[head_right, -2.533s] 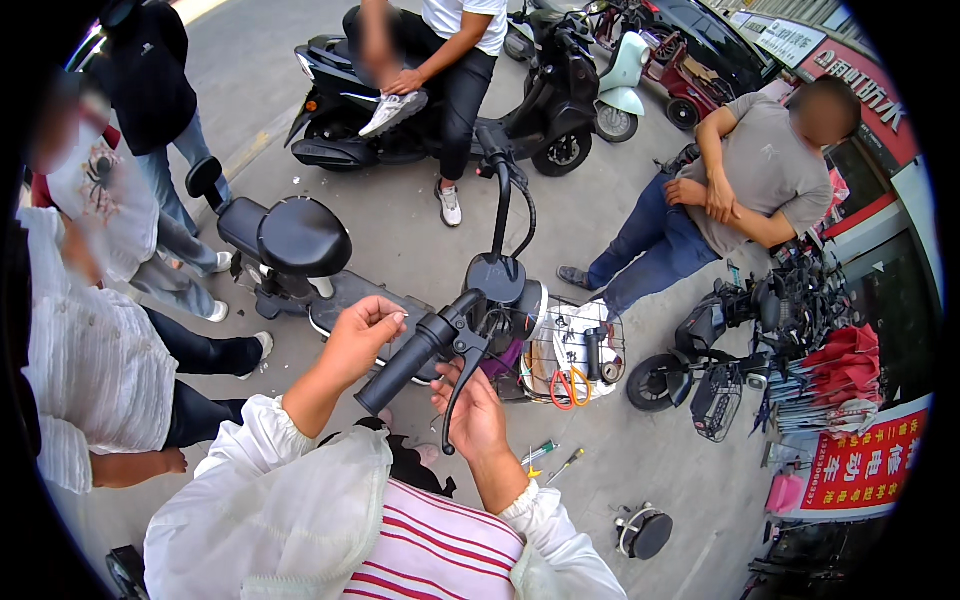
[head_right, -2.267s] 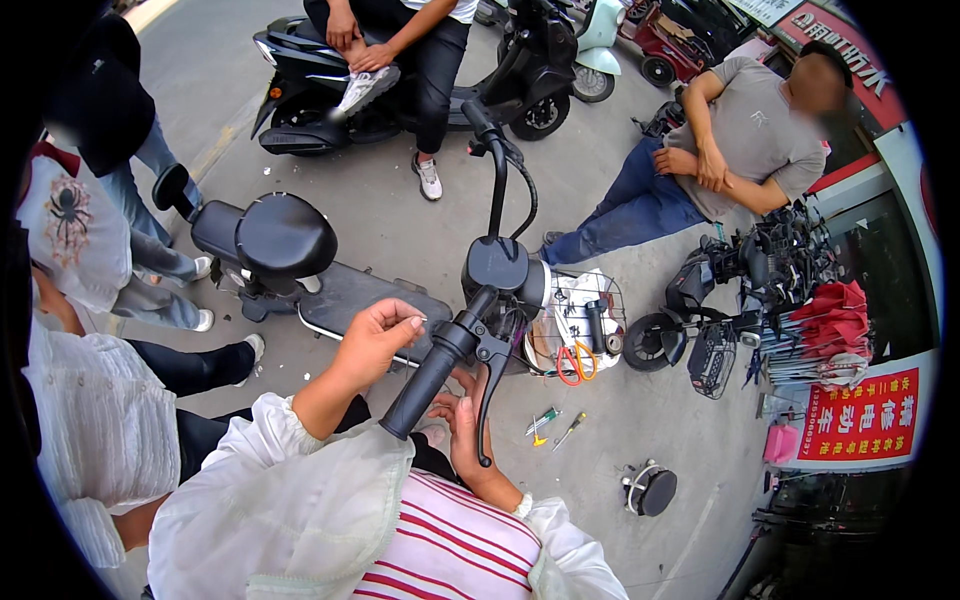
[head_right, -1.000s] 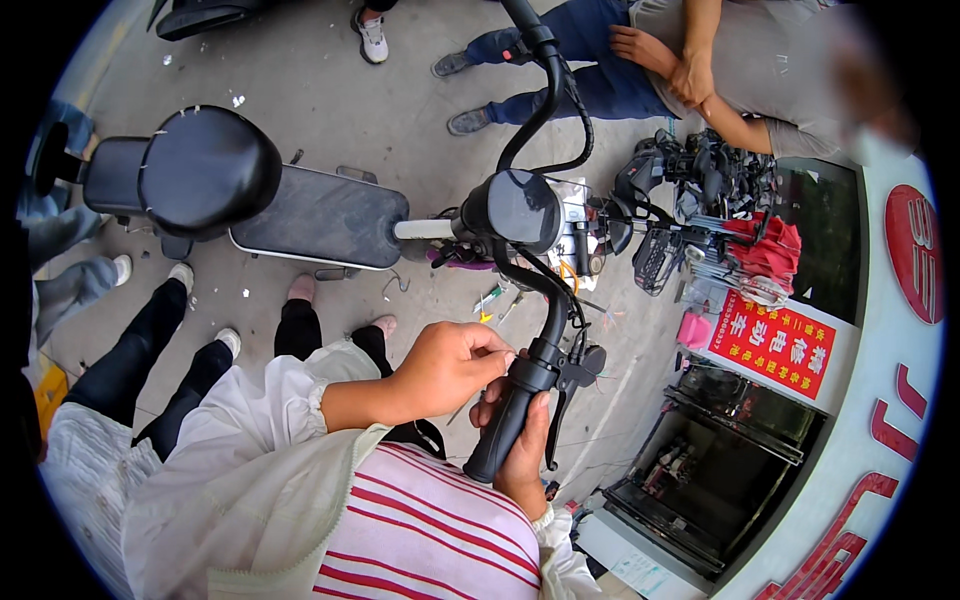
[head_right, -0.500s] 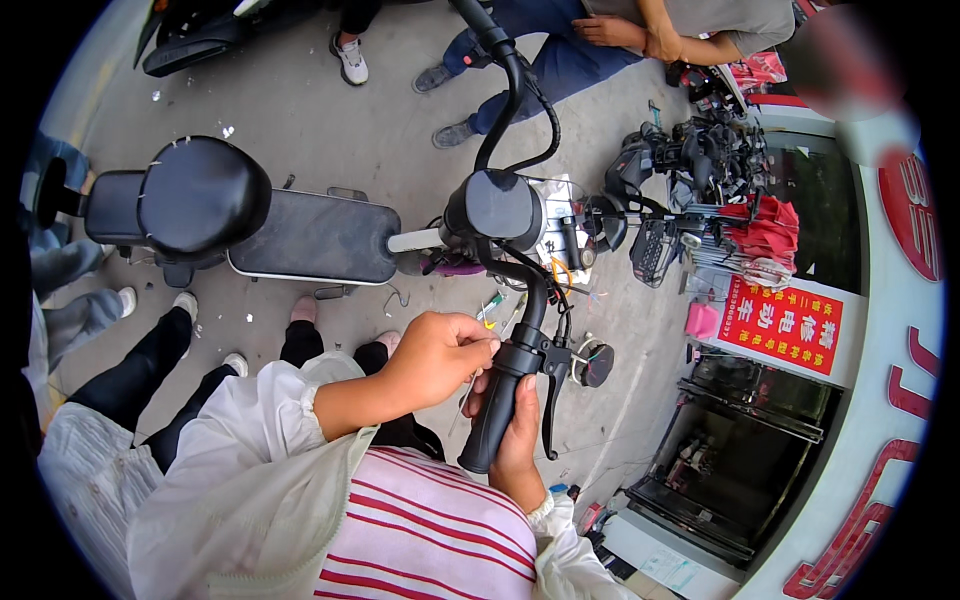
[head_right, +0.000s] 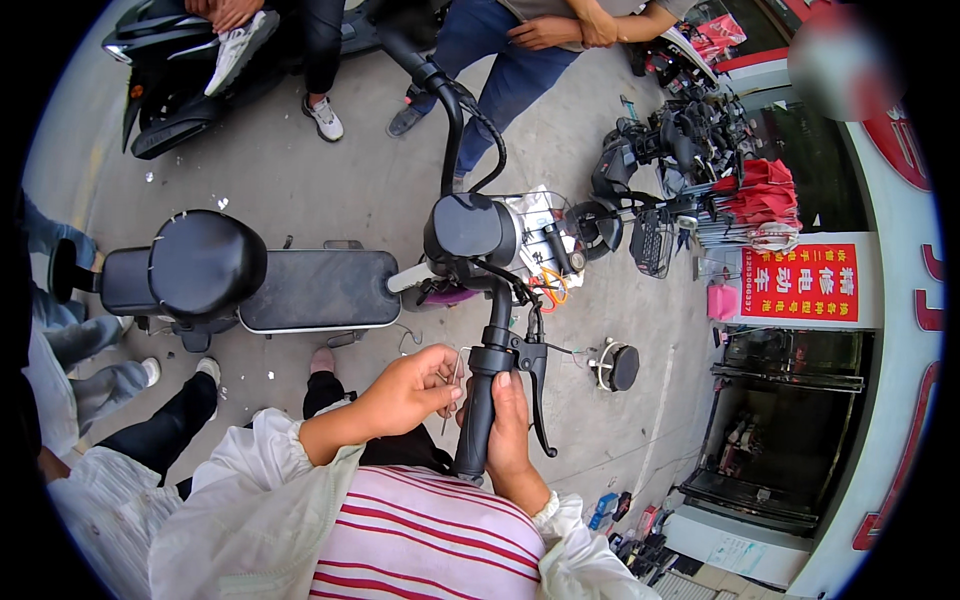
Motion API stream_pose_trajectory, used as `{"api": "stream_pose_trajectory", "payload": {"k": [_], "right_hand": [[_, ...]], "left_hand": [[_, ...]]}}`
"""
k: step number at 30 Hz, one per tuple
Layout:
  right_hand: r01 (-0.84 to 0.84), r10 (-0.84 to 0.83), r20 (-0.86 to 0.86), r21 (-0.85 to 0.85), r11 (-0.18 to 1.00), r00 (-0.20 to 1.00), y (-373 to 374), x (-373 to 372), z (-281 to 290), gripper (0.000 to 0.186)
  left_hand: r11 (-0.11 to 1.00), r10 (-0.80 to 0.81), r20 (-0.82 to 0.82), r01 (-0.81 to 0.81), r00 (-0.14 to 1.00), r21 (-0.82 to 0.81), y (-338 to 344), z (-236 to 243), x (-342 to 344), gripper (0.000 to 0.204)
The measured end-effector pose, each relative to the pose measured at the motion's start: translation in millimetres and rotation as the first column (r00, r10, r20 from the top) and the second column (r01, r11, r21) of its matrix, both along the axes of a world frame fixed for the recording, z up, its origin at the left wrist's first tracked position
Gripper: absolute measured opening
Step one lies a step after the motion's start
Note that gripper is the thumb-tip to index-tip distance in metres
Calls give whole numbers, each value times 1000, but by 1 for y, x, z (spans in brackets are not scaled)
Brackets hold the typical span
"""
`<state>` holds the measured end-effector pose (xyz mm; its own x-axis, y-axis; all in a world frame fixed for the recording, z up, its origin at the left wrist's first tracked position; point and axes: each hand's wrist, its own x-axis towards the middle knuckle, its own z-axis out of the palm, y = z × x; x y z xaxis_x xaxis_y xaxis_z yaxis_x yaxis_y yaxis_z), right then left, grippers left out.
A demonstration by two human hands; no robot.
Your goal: The person repairs the handlebar controls of an electric scooter by stripping wires, twisting them together, and securing them with electrical tape. They use pliers to strip the wire ends and a screwdriver to adjust components on the handlebar.
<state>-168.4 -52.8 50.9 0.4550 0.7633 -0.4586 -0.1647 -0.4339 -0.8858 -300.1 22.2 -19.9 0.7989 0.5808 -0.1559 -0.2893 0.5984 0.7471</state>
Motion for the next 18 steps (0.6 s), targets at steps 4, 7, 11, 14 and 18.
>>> {"api": "stream_pose_trajectory", "payload": {"k": [4,7,11,14,18], "right_hand": [[-37,38,-89,20,999,995,-3,7,0,43],[-8,8,9,9,1000,1000,1,0,2,51],[-11,10,16,22,1000,1000,0,2,0,49],[-41,40,42,20,999,998,-3,6,-4,48],[-51,50,38,26,998,998,-8,11,-10,47]], "left_hand": [[1000,14,20,-14,1000,3,3,3,-1,17],[998,-39,-35,37,999,-55,1,10,-5,19],[991,-127,-27,126,992,-39,0,16,-15,19],[986,-169,7,169,986,6,-14,2,-17,18],[986,-139,-43,142,989,84,-20,-7,-11,15]]}}
